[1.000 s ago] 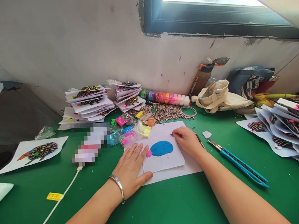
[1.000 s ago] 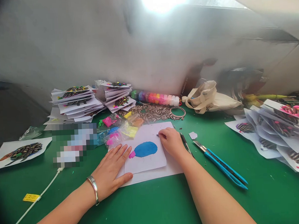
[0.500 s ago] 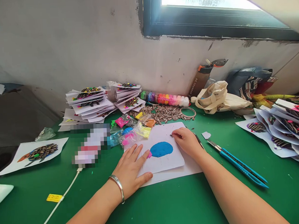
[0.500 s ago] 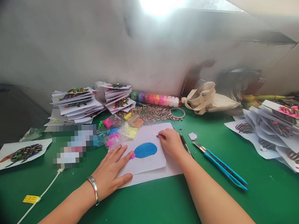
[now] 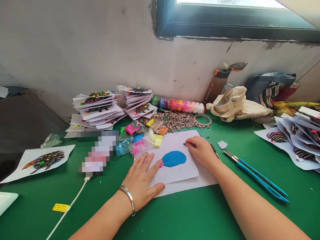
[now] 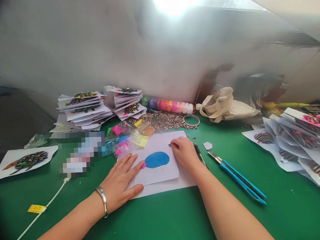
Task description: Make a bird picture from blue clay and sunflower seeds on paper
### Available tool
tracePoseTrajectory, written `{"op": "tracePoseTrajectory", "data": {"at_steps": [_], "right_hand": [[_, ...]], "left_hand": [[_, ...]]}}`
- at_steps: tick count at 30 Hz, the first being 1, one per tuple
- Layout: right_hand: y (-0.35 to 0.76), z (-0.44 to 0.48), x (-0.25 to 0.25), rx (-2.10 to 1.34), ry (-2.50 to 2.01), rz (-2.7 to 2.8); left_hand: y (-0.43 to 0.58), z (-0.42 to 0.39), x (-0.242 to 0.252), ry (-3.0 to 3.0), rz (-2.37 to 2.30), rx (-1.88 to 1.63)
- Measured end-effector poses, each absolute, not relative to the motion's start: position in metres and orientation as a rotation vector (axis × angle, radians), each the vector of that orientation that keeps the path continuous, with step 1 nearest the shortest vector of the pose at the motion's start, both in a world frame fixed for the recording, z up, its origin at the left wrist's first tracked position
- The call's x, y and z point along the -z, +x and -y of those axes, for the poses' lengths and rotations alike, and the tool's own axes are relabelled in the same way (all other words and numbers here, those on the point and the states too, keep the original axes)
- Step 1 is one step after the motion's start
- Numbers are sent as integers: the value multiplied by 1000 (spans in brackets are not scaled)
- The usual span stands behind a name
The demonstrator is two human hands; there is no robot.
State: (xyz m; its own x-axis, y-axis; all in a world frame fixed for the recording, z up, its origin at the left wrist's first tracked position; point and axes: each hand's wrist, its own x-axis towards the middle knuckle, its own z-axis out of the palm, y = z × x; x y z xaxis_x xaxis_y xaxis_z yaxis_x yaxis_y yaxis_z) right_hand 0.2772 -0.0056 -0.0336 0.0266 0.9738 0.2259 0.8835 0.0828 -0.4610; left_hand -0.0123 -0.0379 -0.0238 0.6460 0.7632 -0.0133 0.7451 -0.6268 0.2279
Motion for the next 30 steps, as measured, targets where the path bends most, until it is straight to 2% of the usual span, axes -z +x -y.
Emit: {"op": "tracePoseTrajectory", "data": {"at_steps": [30], "right_hand": [[277,5,34,-245,-1821,1883]], "left_hand": [[-14,39,27,2702,-1180,-174]]}}
